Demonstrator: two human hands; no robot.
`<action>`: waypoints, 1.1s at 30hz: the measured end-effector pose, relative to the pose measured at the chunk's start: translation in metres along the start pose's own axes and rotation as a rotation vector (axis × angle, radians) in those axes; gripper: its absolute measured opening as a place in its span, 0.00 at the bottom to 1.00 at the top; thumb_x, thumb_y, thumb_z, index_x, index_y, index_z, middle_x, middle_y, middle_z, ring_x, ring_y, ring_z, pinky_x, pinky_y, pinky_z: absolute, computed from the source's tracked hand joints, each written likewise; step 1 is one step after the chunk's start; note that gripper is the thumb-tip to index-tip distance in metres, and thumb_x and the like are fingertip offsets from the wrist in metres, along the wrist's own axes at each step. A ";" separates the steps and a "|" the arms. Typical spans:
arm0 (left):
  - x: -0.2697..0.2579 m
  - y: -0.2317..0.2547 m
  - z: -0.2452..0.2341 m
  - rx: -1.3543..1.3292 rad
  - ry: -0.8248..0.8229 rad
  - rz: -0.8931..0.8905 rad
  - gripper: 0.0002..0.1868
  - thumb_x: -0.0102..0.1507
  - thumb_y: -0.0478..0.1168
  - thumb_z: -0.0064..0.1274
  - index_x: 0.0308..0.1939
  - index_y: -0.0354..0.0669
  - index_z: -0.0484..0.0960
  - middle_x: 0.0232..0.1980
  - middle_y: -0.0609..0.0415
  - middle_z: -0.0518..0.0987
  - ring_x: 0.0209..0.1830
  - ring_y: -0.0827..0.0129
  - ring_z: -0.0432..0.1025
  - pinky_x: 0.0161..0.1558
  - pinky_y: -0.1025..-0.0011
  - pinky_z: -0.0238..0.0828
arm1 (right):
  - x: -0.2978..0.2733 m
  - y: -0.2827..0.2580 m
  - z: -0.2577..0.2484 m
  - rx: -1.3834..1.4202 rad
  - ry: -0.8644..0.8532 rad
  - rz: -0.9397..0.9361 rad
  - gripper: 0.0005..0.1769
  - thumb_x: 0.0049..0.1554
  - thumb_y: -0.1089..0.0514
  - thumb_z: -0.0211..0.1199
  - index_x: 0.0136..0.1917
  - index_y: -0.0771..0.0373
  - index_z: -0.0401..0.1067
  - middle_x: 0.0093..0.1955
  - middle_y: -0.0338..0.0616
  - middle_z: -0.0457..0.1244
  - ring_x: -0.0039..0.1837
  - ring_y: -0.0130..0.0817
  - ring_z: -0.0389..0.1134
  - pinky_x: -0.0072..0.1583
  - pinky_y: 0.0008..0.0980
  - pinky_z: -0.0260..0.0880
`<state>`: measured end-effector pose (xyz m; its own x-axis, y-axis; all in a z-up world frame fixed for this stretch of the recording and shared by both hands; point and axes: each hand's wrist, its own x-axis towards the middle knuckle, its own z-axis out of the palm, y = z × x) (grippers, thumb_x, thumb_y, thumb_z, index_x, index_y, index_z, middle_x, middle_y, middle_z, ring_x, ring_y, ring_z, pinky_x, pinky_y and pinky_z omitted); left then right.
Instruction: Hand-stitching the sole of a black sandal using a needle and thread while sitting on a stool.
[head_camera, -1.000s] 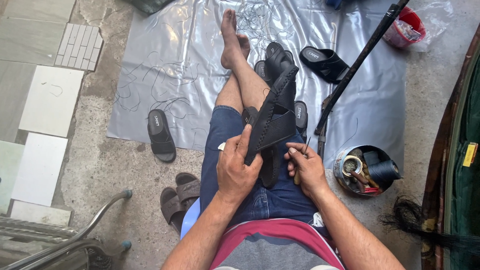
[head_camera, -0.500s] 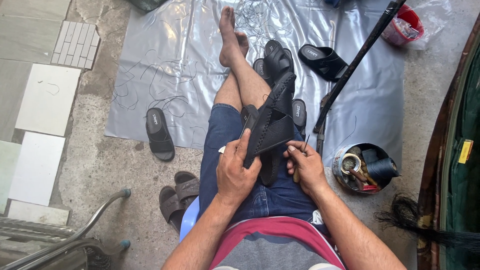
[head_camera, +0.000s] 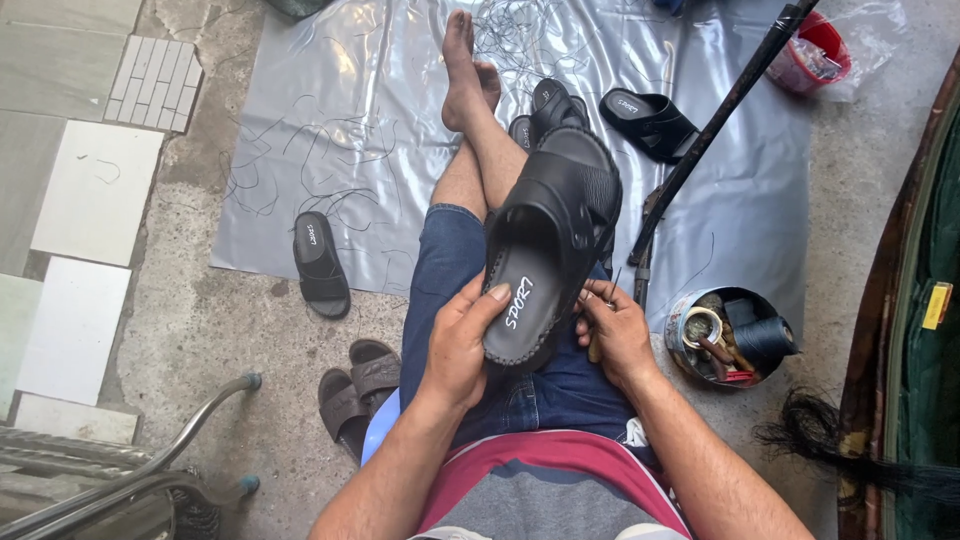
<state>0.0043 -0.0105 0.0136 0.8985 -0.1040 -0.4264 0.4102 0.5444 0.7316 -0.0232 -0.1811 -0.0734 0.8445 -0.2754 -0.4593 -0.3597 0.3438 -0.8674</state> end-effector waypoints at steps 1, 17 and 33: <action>-0.002 0.003 0.003 -0.001 0.000 -0.002 0.22 0.56 0.34 0.48 0.55 0.32 0.71 0.29 0.36 0.76 0.26 0.60 0.73 0.25 0.71 0.74 | -0.002 -0.002 0.001 -0.001 0.001 0.001 0.12 0.53 0.63 0.55 0.50 0.72 0.65 0.32 0.50 0.61 0.25 0.27 0.61 0.25 0.20 0.67; -0.005 0.015 0.018 0.045 -0.089 0.088 0.23 0.58 0.35 0.47 0.57 0.29 0.67 0.33 0.37 0.75 0.34 0.63 0.73 0.34 0.68 0.76 | -0.010 -0.006 0.002 -0.029 0.046 -0.005 0.08 0.51 0.64 0.56 0.45 0.70 0.67 0.27 0.46 0.59 0.24 0.28 0.61 0.24 0.20 0.66; 0.004 0.007 0.002 -0.127 -0.288 -0.029 0.36 0.52 0.27 0.46 0.65 0.39 0.58 0.46 0.44 0.73 0.42 0.66 0.70 0.42 0.70 0.73 | -0.001 -0.006 0.004 -0.024 0.022 0.003 0.12 0.51 0.64 0.54 0.49 0.71 0.66 0.29 0.48 0.60 0.24 0.26 0.61 0.24 0.19 0.66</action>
<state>0.0110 -0.0084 0.0184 0.9016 -0.3424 -0.2643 0.4295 0.6359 0.6412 -0.0203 -0.1788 -0.0672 0.8345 -0.2946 -0.4656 -0.3715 0.3230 -0.8704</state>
